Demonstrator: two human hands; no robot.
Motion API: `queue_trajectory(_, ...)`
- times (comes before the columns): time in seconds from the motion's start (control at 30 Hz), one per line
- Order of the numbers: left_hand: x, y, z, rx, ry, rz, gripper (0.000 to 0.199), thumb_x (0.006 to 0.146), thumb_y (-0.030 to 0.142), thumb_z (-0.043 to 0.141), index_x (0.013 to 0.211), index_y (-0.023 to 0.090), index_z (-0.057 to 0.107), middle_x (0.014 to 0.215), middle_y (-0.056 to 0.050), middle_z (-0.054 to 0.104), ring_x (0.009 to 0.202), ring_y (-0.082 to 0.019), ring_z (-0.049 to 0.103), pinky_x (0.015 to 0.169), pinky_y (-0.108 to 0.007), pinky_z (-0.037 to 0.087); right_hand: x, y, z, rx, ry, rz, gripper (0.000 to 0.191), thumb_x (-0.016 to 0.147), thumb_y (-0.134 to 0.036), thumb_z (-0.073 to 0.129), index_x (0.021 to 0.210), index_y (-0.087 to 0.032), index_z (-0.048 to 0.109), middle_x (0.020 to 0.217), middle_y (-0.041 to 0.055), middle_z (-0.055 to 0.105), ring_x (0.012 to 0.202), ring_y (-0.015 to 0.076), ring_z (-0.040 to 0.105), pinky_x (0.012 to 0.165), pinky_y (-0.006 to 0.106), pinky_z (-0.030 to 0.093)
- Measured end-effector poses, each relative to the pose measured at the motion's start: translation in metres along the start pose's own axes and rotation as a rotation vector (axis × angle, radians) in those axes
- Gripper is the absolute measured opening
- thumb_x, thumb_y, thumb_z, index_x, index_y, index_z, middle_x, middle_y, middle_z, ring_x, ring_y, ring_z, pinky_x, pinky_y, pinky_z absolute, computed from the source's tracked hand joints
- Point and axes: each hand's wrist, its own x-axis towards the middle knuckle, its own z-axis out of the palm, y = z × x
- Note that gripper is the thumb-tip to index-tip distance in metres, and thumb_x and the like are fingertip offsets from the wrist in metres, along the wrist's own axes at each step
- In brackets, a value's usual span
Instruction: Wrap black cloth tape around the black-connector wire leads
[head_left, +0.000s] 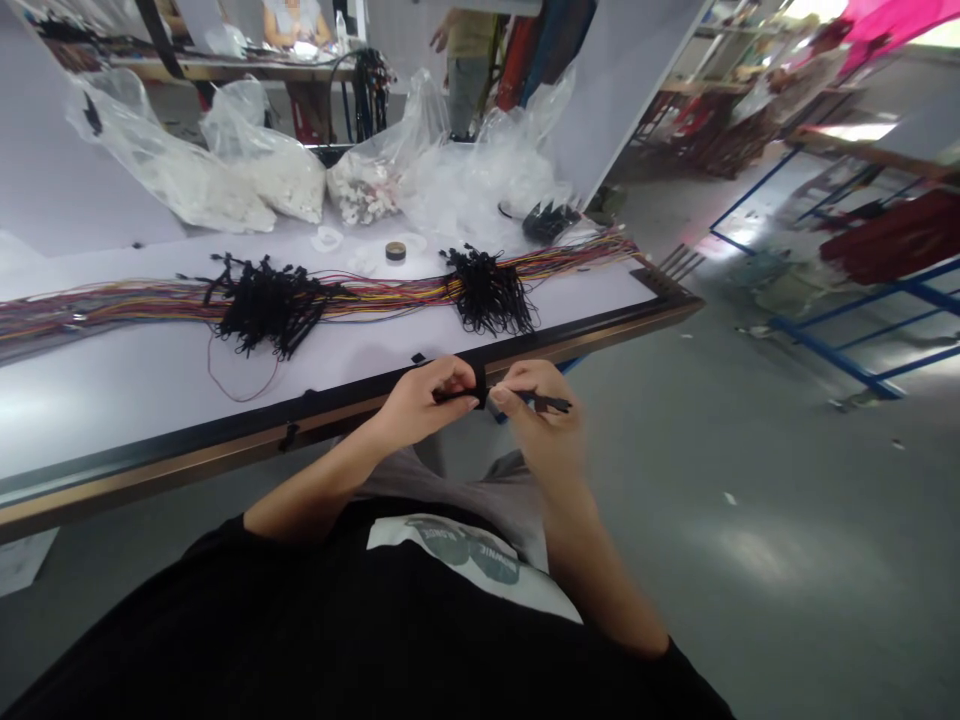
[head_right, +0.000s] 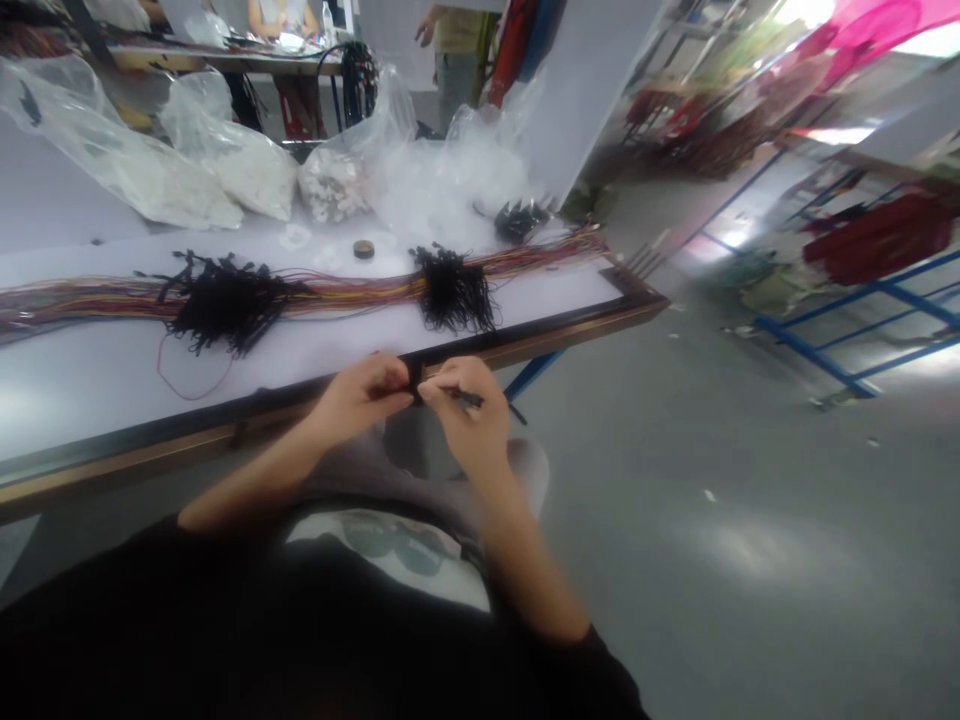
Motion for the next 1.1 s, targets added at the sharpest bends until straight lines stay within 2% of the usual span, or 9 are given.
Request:
queue_trajectory(0.23, -0.002, 0.005, 0.014, -0.100, 0.176, -0.038, 0.004, 0.071, 0.014, 0.058, 0.072, 0.018, 0.057, 0.070, 0.002, 0.060, 0.066, -0.011, 0.056, 0.066, -0.024, 0.045, -0.007, 0.003, 0.011, -0.108, -0.021, 0.045, 0.004, 0.078, -0.025, 0.061, 0.075, -0.024, 0.059, 0.072, -0.0020, 0.063, 0.070, 0.0150, 0.058, 0.066, 0.030, 0.048)
queue_trajectory(0.33, -0.001, 0.008, 0.014, -0.370, 0.202, -0.196, 0.030, 0.066, 0.024, 0.068, 0.091, 0.018, 0.053, 0.072, 0.003, 0.057, 0.058, -0.009, 0.053, 0.052, -0.021, 0.042, -0.008, 0.002, 0.011, -0.134, -0.009, -0.064, 0.007, 0.080, -0.020, 0.058, 0.074, -0.024, 0.058, 0.075, -0.0016, 0.064, 0.073, 0.0149, 0.060, 0.070, 0.030, 0.048)
queue_trajectory(0.43, 0.001, 0.009, 0.013, -0.572, 0.077, -0.312, 0.037, 0.065, 0.037, 0.070, 0.089, 0.016, 0.052, 0.060, 0.005, 0.051, 0.044, -0.006, 0.044, 0.040, -0.018, 0.031, -0.010, 0.002, 0.013, -0.097, -0.086, -0.099, 0.010, 0.081, -0.019, 0.058, 0.073, -0.025, 0.059, 0.078, -0.0012, 0.067, 0.076, 0.0152, 0.061, 0.072, 0.031, 0.048)
queue_trajectory(0.53, -0.001, 0.009, 0.011, -0.603, -0.011, -0.308, 0.032, 0.068, 0.042, 0.066, 0.078, 0.016, 0.050, 0.055, 0.006, 0.047, 0.042, -0.005, 0.040, 0.039, -0.019, 0.029, -0.012, 0.006, 0.015, -0.038, -0.025, 0.074, 0.009, 0.079, -0.024, 0.059, 0.070, -0.024, 0.058, 0.072, -0.0012, 0.066, 0.071, 0.0160, 0.061, 0.068, 0.032, 0.048)
queue_trajectory(0.67, -0.008, 0.011, -0.001, -0.303, -0.066, -0.111, 0.052, 0.051, 0.034, 0.080, 0.092, 0.018, 0.052, 0.083, 0.000, 0.056, 0.071, -0.012, 0.052, 0.063, -0.025, 0.045, -0.007, 0.013, 0.011, 0.033, 0.034, 0.325, 0.013, 0.077, -0.032, 0.061, 0.070, -0.023, 0.057, 0.061, -0.0035, 0.059, 0.058, 0.0145, 0.057, 0.062, 0.032, 0.047)
queue_trajectory(0.73, -0.009, 0.012, -0.009, -0.139, -0.231, -0.025, 0.058, 0.046, 0.036, 0.083, 0.093, 0.018, 0.055, 0.094, -0.002, 0.055, 0.081, -0.015, 0.052, 0.071, -0.028, 0.045, -0.003, 0.012, 0.005, -0.017, -0.018, 0.296, 0.012, 0.075, -0.031, 0.063, 0.068, -0.022, 0.058, 0.063, -0.0032, 0.060, 0.061, 0.0146, 0.058, 0.064, 0.032, 0.046)
queue_trajectory(0.8, -0.007, 0.012, -0.012, -0.075, -0.285, -0.012, 0.046, 0.056, 0.040, 0.078, 0.092, 0.019, 0.056, 0.094, -0.002, 0.054, 0.079, -0.015, 0.051, 0.070, -0.028, 0.044, 0.000, 0.008, 0.001, -0.064, -0.065, 0.201, 0.011, 0.073, -0.028, 0.065, 0.065, -0.023, 0.060, 0.066, -0.0026, 0.062, 0.066, 0.0150, 0.058, 0.067, 0.031, 0.046)
queue_trajectory(0.97, 0.001, 0.004, 0.002, -0.042, 0.068, -0.028, 0.007, 0.073, 0.021, 0.061, 0.076, 0.018, 0.057, 0.075, 0.001, 0.055, 0.072, -0.012, 0.053, 0.068, -0.025, 0.043, -0.002, 0.000, 0.003, -0.065, -0.055, 0.085, 0.010, 0.076, -0.027, 0.062, 0.066, -0.023, 0.061, 0.068, -0.0025, 0.063, 0.068, 0.0147, 0.058, 0.067, 0.030, 0.046)
queue_trajectory(1.1, 0.001, 0.000, 0.012, 0.011, 0.146, 0.090, 0.010, 0.074, 0.013, 0.056, 0.065, 0.018, 0.057, 0.068, 0.000, 0.057, 0.071, -0.013, 0.055, 0.069, -0.026, 0.045, -0.005, 0.005, 0.010, -0.083, -0.059, 0.186, 0.008, 0.077, -0.031, 0.062, 0.074, -0.024, 0.062, 0.071, -0.0022, 0.063, 0.070, 0.0158, 0.058, 0.066, 0.030, 0.046)
